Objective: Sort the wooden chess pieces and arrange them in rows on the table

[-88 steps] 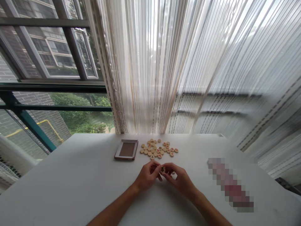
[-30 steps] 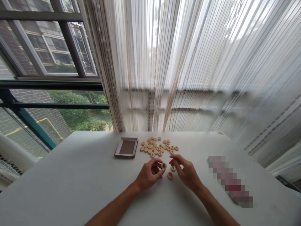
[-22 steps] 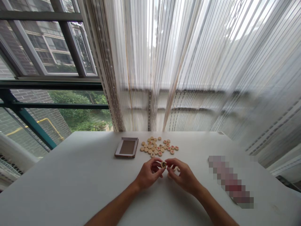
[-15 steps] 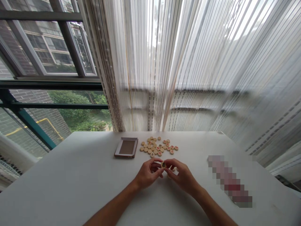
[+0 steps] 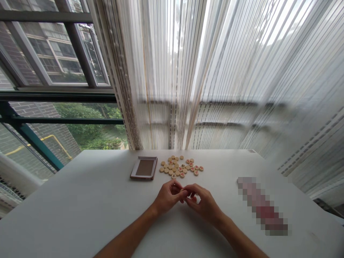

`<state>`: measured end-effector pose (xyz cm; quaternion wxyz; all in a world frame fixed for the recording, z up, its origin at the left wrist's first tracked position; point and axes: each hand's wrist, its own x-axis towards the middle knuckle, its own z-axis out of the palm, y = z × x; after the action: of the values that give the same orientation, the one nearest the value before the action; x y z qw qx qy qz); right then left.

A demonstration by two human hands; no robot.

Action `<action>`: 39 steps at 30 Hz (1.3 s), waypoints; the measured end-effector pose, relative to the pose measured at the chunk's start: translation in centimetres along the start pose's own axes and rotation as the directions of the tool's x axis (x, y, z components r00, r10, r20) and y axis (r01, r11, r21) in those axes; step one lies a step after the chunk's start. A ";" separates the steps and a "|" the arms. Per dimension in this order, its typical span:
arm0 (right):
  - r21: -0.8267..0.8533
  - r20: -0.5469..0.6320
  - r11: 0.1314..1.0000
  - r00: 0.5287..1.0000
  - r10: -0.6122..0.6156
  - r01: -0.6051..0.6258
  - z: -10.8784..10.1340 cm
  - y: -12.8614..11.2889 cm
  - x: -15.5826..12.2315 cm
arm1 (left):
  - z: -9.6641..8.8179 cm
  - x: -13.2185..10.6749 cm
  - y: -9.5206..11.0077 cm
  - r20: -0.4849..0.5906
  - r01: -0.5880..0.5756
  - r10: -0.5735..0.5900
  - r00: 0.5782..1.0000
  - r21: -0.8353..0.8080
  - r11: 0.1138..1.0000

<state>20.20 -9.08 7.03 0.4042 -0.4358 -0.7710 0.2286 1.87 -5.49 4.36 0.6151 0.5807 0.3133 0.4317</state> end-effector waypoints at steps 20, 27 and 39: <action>0.030 -0.069 1.000 0.998 0.004 -0.001 -0.5 0.8 0.4 | 0.4 -0.1 0.4 0.031 -0.030 0.027 0.999 0.104 0.994; 0.066 -0.060 0.998 0.998 0.024 -0.020 -0.9 0.1 0.4 | 0.3 -0.1 0.2 0.024 -0.044 0.041 0.999 0.098 0.994; 0.104 -0.018 0.985 0.990 0.143 -0.141 -0.8 0.4 0.3 | 0.9 -0.7 1.0 0.028 -0.074 0.069 0.997 0.229 0.971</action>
<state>20.99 -8.57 7.34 0.4185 -0.4712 -0.7200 0.2906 2.19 -6.51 5.41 0.5310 0.6632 0.3338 0.4085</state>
